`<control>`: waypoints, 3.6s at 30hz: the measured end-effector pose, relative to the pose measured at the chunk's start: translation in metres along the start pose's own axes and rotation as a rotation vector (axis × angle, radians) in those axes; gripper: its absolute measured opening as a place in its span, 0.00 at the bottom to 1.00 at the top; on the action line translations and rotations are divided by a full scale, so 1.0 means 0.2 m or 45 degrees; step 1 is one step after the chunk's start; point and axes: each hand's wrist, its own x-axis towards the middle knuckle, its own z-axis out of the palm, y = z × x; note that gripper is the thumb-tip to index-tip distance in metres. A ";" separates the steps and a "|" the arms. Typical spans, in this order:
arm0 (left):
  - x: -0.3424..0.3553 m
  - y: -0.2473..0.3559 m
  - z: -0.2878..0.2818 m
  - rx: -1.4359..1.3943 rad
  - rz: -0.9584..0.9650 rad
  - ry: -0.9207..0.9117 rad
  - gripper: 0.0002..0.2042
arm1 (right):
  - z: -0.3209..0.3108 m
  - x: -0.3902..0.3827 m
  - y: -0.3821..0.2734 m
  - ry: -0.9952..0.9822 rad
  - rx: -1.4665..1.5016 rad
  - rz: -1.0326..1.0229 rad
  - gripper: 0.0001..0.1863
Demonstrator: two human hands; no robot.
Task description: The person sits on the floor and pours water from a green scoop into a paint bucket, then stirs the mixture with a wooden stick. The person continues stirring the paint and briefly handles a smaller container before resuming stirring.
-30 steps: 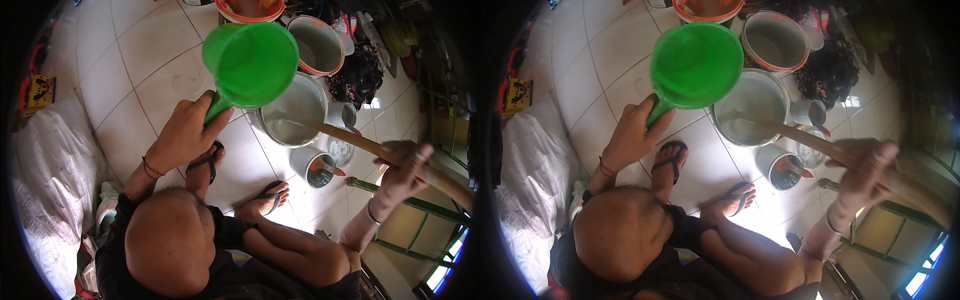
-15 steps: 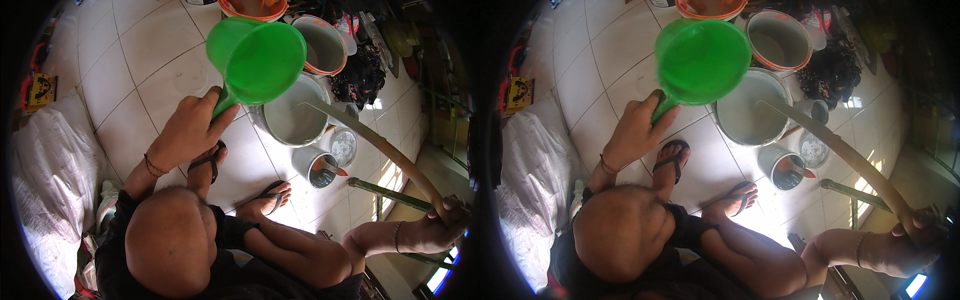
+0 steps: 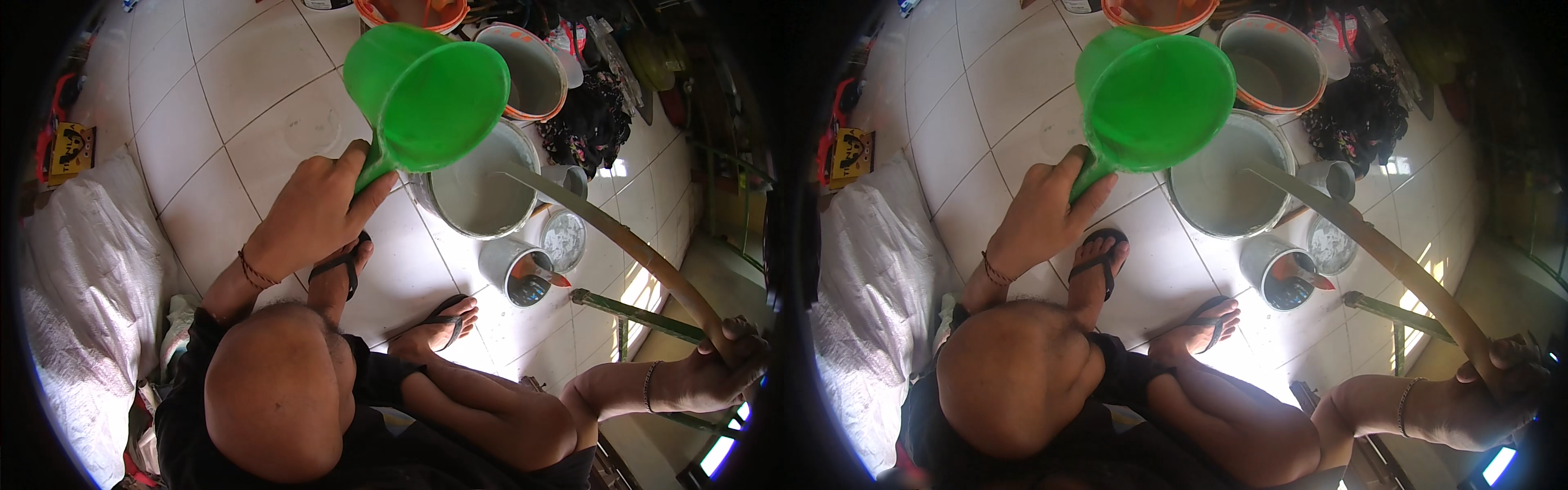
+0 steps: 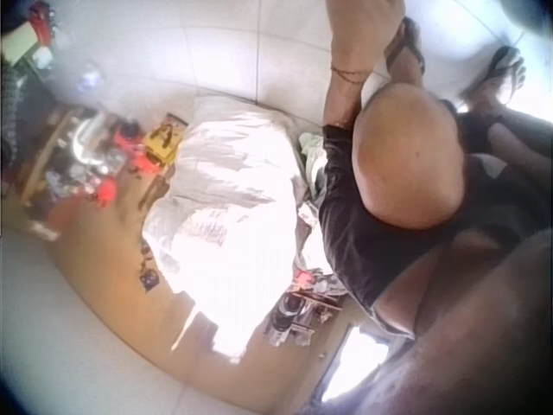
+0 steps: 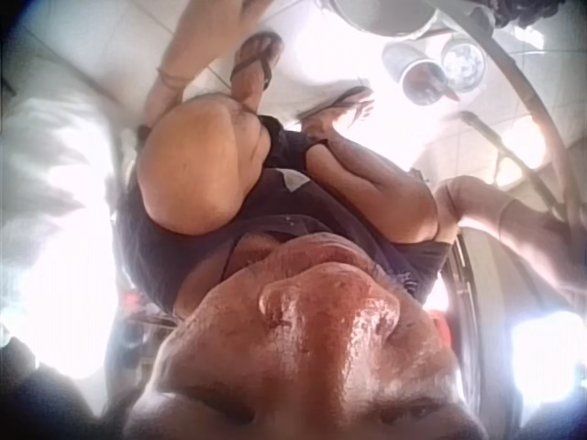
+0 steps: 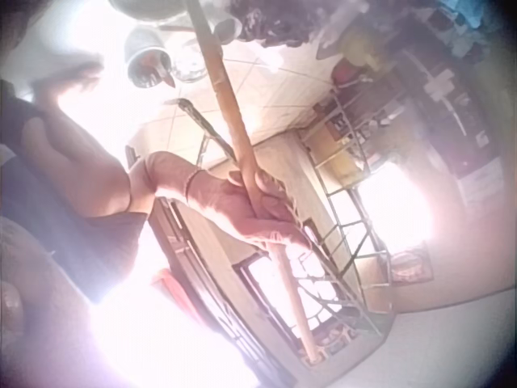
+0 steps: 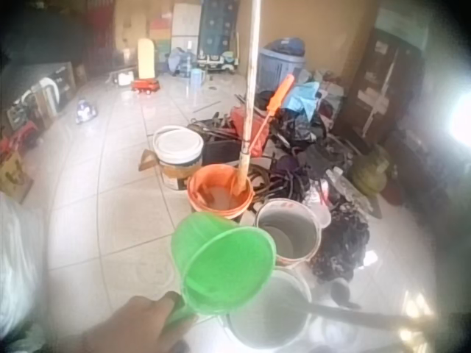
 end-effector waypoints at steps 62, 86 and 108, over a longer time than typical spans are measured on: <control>0.15 0.14 0.15 0.573 0.396 -0.125 0.19 | 0.64 -0.16 0.00 -0.210 0.006 0.191 0.30; 0.18 0.12 0.19 0.665 0.498 -0.042 0.15 | 0.70 -0.17 0.05 -0.280 -0.013 0.263 0.32; 0.22 0.17 0.12 0.786 0.664 -0.015 0.14 | 0.71 -0.16 0.06 -0.277 0.046 0.238 0.30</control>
